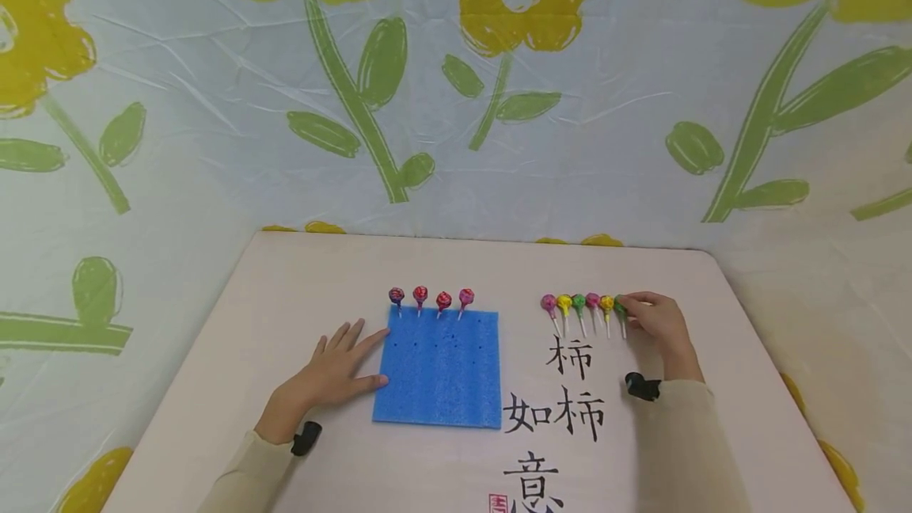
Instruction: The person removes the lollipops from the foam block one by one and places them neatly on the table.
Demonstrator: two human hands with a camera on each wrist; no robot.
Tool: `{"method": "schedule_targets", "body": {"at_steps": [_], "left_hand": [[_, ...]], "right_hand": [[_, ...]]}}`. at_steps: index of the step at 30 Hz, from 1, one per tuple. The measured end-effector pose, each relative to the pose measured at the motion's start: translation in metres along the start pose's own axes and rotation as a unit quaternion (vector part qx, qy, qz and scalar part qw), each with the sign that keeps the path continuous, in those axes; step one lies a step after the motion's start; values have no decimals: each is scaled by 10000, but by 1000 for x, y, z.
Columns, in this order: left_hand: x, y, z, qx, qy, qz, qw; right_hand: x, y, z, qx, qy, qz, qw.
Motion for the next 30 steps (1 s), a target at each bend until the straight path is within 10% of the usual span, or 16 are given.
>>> {"method": "schedule_targets", "body": {"at_steps": [30], "left_hand": [[2,4,4,176,-59,-52,9998]], "right_hand": [[23,-12,13,-254,891,-10,9957]]}}
Point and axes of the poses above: each hand's wrist, its own x-axis away from the middle knuckle, its own z-axis out of the back of the hand, y = z × x, the point moved 8 cm from there along -x, towards the middle knuckle
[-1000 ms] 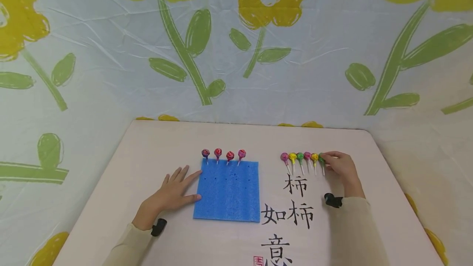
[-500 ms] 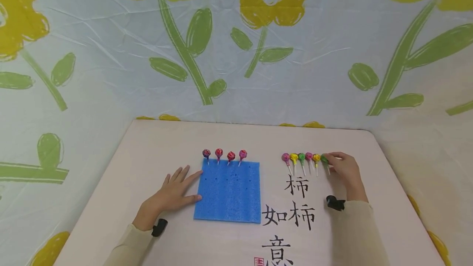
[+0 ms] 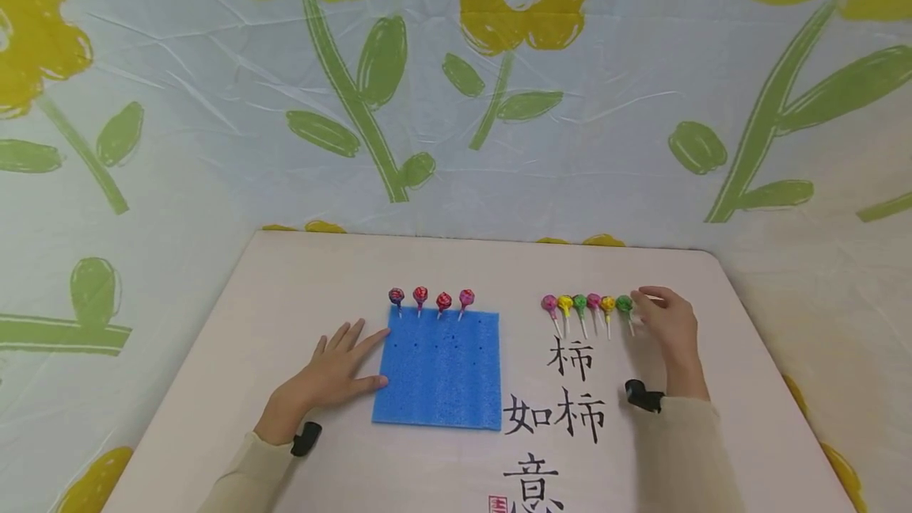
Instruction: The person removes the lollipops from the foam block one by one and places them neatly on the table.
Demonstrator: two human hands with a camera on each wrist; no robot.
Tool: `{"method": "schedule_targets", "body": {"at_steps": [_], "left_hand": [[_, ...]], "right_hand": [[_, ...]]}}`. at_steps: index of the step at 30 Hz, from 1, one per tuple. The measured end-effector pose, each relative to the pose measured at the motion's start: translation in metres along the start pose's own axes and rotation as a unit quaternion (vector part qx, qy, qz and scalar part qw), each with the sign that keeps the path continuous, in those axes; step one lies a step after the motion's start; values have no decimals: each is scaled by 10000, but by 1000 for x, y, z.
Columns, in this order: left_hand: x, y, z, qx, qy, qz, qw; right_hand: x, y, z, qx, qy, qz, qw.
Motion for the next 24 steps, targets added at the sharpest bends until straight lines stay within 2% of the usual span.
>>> {"method": "schedule_targets", "body": {"at_steps": [4,8,17,24], "left_hand": [[0,-2,-1,-71,-3,34,10000],[-1,-3,-2,-98,32,37,9999],[-2,-4,-3,-43,21,13,10000],[-1,-3,-2,-41,10,2,10000]], "right_hand": [[20,-28,-5,-314,257,482,9980],[40,-55,-18,-575,280,916,9937],[64,-87,-66,-1045,-282,1318,9854],[76,-101,-100,-1358,-786,1389,9778]]}}
Point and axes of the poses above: each hand's wrist, its own x-axis away from the middle knuckle, its own z-axis out of the back of the hand, y = z × x, the point moved 8 cm from there along -x, towards the middle knuckle
